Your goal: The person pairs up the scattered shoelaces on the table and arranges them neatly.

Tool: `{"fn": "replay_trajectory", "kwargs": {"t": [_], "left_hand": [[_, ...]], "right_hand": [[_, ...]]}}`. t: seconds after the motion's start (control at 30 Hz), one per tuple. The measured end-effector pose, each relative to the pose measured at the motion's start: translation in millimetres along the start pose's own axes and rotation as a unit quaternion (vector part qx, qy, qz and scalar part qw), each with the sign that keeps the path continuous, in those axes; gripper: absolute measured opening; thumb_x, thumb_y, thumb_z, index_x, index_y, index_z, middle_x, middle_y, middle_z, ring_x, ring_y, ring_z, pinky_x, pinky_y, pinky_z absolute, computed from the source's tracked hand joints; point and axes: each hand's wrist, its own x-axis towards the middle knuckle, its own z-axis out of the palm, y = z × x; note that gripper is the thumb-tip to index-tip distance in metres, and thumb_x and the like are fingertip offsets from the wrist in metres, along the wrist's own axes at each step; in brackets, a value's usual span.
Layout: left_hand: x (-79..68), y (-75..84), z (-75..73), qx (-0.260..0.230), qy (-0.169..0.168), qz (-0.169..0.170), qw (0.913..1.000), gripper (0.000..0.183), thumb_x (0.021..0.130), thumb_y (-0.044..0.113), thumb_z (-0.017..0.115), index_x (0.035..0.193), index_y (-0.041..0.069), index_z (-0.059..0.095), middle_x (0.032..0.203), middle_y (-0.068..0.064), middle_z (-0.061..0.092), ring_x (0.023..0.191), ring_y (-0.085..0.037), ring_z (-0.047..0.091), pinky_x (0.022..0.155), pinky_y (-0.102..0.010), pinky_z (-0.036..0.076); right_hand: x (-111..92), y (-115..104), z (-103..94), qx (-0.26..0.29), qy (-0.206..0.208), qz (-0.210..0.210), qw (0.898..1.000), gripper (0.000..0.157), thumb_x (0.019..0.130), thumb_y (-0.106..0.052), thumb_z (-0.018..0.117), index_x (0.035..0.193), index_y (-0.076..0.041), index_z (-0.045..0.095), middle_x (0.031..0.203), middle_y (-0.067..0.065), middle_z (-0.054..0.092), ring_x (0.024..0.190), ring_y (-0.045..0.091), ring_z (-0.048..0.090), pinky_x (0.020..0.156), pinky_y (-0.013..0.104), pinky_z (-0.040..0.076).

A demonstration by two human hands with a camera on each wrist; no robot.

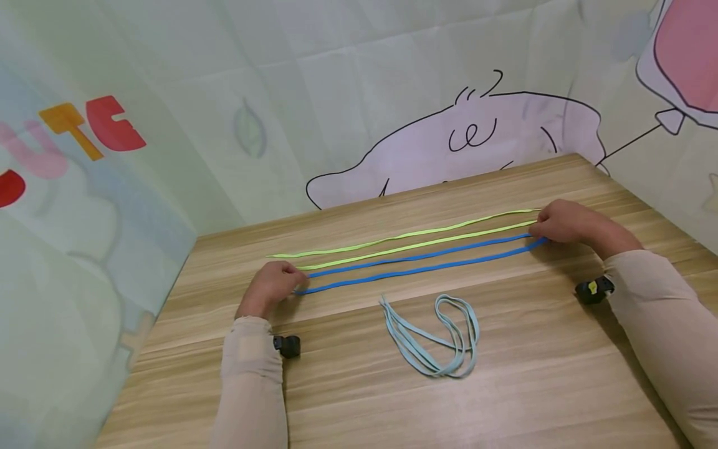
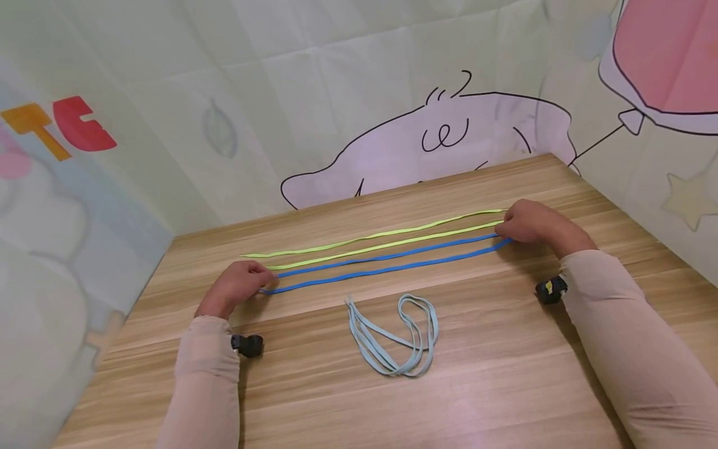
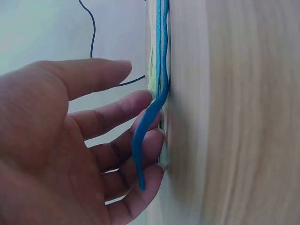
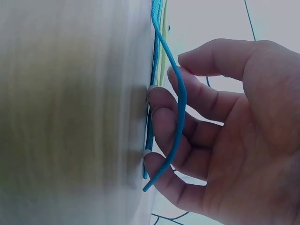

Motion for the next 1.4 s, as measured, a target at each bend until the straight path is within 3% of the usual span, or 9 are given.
{"fn": "replay_trajectory", "kwargs": {"t": [0.17,0.33,0.67,0.9,1.13,1.4], "left_hand": [[0.6,0.2,-1.2,0.016,0.014,-0.013,0.9997,0.032,0.091,0.034,0.052,0.105,0.007,0.062,0.091,-0.007,0.056,0.076,-0.022,0.049,0.06,-0.031,0.039],[1.2,-0.9,-1.3,0.027,0.019,-0.025,0.9991,0.035,0.092,0.036,0.049,0.107,0.008,0.062,0.093,-0.007,0.055,0.078,-0.023,0.049,0.061,-0.031,0.039],[0.0,-1.7,-2.0,0.036,0.036,-0.025,0.9984,0.033,0.092,0.036,0.047,0.102,0.008,0.062,0.092,-0.007,0.055,0.075,-0.022,0.049,0.059,-0.031,0.038],[-0.1,-0.4,-0.5,0.046,0.052,-0.021,0.9974,0.034,0.091,0.035,0.046,0.105,0.008,0.062,0.092,-0.007,0.055,0.073,-0.022,0.048,0.058,-0.031,0.038],[1.2,2.0,2.8,0.052,0.074,0.006,0.9959,0.033,0.089,0.033,0.045,0.103,0.008,0.063,0.092,-0.008,0.057,0.071,-0.023,0.05,0.057,-0.031,0.038],[5.1,11.8,8.8,0.041,0.069,0.051,0.9955,0.031,0.092,0.035,0.046,0.103,0.011,0.062,0.102,-0.008,0.06,0.081,-0.024,0.052,0.071,-0.036,0.042]], "right_hand": [[-1.2,0.8,-1.6,-0.022,0.019,-0.001,1.0,0.027,0.086,-0.027,0.054,0.074,-0.004,0.063,0.066,0.002,0.05,0.064,0.021,0.046,0.057,0.033,0.035],[-1.5,0.6,-2.4,-0.023,0.029,0.013,0.999,0.024,0.085,-0.024,0.052,0.072,-0.006,0.061,0.066,0.003,0.05,0.064,0.021,0.046,0.057,0.033,0.035],[-2.6,-2.3,-5.3,-0.018,0.043,0.017,0.999,0.028,0.086,-0.024,0.049,0.085,0.0,0.061,0.076,0.009,0.054,0.07,0.025,0.049,0.059,0.035,0.037],[-0.8,-5.9,-3.4,-0.024,0.071,0.003,0.997,0.026,0.087,-0.024,0.048,0.086,-0.002,0.061,0.077,0.008,0.055,0.07,0.025,0.049,0.062,0.037,0.037],[-1.6,-14.8,-3.9,-0.015,0.093,-0.008,0.996,0.025,0.087,-0.023,0.049,0.089,-0.003,0.062,0.084,0.009,0.06,0.074,0.025,0.051,0.064,0.039,0.039],[-3.0,-36.7,0.1,-0.008,0.093,-0.019,0.995,0.022,0.085,-0.023,0.05,0.087,-0.004,0.061,0.079,0.006,0.057,0.069,0.022,0.049,0.06,0.035,0.037]]}}
